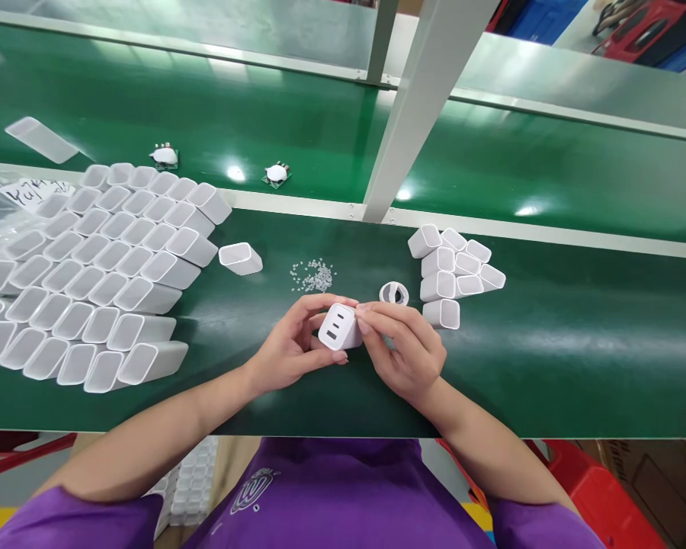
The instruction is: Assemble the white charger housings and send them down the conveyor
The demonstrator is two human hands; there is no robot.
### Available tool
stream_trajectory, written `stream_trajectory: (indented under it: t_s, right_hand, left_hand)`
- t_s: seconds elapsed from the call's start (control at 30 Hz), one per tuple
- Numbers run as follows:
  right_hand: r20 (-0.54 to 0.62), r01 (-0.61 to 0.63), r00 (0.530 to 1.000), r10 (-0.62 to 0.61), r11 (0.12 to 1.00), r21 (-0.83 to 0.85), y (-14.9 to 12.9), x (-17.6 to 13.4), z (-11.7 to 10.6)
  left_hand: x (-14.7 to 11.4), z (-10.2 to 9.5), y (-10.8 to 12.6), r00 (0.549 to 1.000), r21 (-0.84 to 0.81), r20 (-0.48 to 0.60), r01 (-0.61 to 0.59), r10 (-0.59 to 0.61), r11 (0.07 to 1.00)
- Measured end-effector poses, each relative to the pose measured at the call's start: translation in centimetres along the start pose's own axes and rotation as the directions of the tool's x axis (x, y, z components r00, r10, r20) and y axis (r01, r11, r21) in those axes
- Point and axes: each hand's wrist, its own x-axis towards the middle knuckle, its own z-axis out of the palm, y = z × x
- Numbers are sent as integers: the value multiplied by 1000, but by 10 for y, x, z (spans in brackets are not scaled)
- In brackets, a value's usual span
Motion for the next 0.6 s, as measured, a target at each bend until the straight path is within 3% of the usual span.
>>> stream_trajectory:
  t_s: [0.37, 0.6]
  right_hand:
    - [-7, 12, 1000, -12, 1000, 2, 1, -2, 1]
    - [20, 77, 997, -77, 997, 6, -1, -4, 4]
  left_hand:
    - [0, 0, -1, 997, 107, -44, -60, 65, 992]
    - [-4, -3, -2, 979, 309, -138, -105, 153, 945]
